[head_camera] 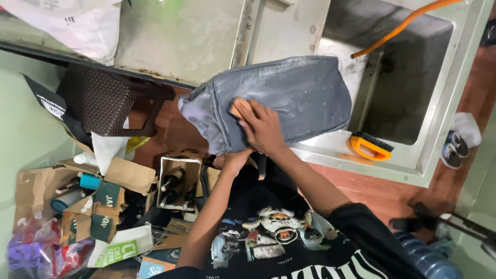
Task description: The person cleans a gray bag by applying a cleaning solution and scrubbing it with a brush before rinsing a portion of the bag under a faucet.
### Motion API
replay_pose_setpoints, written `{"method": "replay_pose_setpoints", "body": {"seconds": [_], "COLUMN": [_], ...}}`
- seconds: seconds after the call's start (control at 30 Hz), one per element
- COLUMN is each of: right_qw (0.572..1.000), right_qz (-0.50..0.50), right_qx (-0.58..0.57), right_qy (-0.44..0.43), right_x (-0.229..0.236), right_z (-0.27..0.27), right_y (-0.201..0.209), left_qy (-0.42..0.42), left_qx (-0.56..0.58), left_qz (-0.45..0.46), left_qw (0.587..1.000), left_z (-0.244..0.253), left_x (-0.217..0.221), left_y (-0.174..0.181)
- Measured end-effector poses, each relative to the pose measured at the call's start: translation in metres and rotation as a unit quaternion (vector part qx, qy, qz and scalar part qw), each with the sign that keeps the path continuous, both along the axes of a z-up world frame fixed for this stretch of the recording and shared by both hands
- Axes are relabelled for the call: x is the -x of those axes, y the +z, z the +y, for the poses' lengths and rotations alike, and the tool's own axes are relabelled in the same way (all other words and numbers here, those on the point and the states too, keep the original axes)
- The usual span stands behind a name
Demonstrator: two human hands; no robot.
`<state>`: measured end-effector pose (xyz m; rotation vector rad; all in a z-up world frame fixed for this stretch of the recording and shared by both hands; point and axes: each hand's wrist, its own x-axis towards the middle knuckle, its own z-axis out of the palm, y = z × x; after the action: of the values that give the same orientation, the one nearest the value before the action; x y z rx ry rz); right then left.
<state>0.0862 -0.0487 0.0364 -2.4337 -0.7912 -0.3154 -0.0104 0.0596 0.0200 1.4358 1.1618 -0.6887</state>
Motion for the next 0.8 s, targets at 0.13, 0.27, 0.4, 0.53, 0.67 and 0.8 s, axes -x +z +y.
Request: {"method": "replay_pose_setpoints", "body": {"seconds": [0.13, 0.27, 0.4, 0.53, 0.67, 0.8], "right_qw": [0.999, 0.970, 0.998, 0.994, 0.970, 0.987], "right_qz": [-0.002, -0.037, 0.057, 0.052, -0.063, 0.038], "right_qx": [-0.030, 0.003, -0.003, -0.095, 0.017, -0.114], "right_qy": [-0.010, -0.241, -0.037, -0.034, -0.236, -0.102], "right_x": [-0.047, -0.024, 0.070, 0.028, 0.013, 0.058], "right_z": [-0.122, -0.117, -0.011, -0.113, -0.161, -0.047], "right_y": [-0.060, -0.053, -0.028, -0.032, -0.051, 0.016], "left_qy": [-0.085, -0.042, 0.036, 0.115, 0.213, 0.328], "left_qx": [-0.051, -0.022, 0.004, 0.076, 0.242, 0.318], "left_qz": [0.008, -0.026, -0.117, -0.204, -0.296, -0.383], "left_qw": [0.995, 0.999, 0.993, 0.969, 0.899, 0.803], "left_z": [0.005, 0.004, 0.004, 0.008, 0.007, 0.002], "left_x": [-0.008, 0.000, 0.006, 0.012, 0.026, 0.020], "left_y": [0.023, 0.027, -0.009, -0.043, -0.094, -0.071]}}
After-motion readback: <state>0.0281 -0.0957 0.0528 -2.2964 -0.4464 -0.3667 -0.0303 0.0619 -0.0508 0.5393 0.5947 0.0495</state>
